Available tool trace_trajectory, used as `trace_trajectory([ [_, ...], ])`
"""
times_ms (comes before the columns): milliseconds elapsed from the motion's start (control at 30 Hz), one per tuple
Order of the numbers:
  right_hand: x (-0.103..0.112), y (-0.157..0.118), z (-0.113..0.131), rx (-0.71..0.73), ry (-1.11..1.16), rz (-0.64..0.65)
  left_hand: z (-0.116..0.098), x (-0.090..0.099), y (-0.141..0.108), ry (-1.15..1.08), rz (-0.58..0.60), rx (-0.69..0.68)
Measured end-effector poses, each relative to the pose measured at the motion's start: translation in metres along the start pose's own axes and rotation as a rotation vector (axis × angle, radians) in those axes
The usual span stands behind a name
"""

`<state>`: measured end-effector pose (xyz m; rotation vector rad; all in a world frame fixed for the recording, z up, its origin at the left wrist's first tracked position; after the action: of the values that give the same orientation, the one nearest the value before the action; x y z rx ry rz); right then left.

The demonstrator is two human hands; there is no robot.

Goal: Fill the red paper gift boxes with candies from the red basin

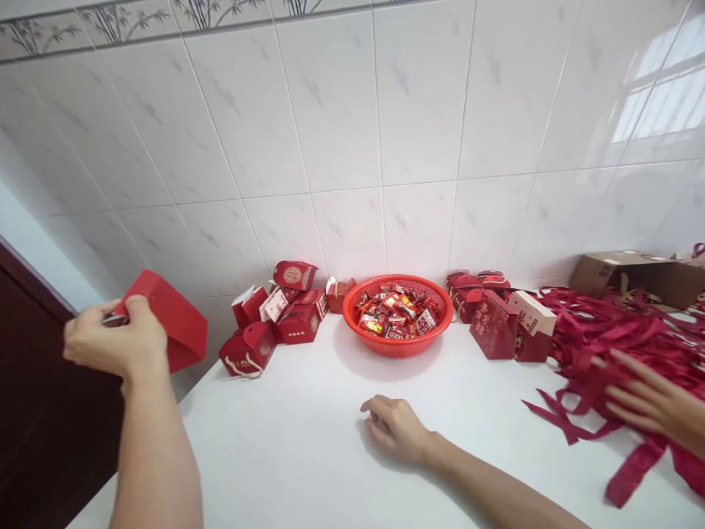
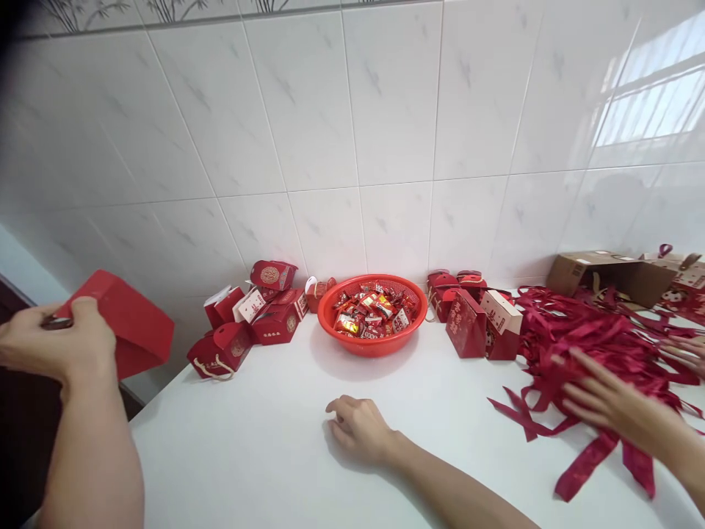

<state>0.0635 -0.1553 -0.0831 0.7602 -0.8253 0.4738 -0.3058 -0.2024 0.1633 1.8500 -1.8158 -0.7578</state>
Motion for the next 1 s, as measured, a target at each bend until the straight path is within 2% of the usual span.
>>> trace_trajectory([
  [33,0.002,0.0,-0.004,-0.023,0.028,-0.03,-0.017,0.002,-0.008,0.024,-0.007,-0.071],
  [100,0.007,0.001,-0.009,-0.04,0.064,-0.1,-0.048,-0.005,-0.033,-0.005,0.077,-0.189],
  [200,0.015,-0.001,-0.013,-0.023,0.086,-0.214,-0.079,-0.023,-0.096,-0.111,0.31,-0.303],
  [333,0.025,-0.005,-0.013,0.018,0.125,-0.33,-0.093,-0.038,-0.187,-0.264,0.575,-0.32],
  [400,0.029,-0.006,-0.017,-0.019,0.118,-0.372,-0.093,-0.037,-0.216,-0.305,0.62,-0.294],
  [500,0.035,-0.005,-0.024,-0.113,0.046,-0.422,-0.092,-0.036,-0.239,-0.327,0.671,-0.267],
  [567,0.039,-0.004,-0.024,-0.131,-0.006,-0.456,-0.092,-0.038,-0.251,-0.322,0.749,-0.259],
  [800,0.05,-0.007,-0.021,-0.055,0.054,-0.557,-0.102,-0.039,-0.31,-0.339,1.198,-0.197],
  [933,0.059,-0.009,-0.031,-0.075,0.076,-0.552,-0.109,-0.039,-0.318,-0.459,1.35,-0.105],
  [1000,0.063,-0.009,-0.033,-0.069,0.086,-0.553,-0.107,-0.042,-0.314,-0.486,1.364,-0.064],
])
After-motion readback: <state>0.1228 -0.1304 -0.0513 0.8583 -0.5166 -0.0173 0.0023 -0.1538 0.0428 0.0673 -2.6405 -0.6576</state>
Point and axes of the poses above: each hand's wrist, its own y-axis towards the middle knuckle, its own x-axis out of the back of the hand, z = x × y, the point moved 6 cm from there along y, towards the middle knuckle, and after that the axes turned 8 degrees about -y, right-handed, at the moved point
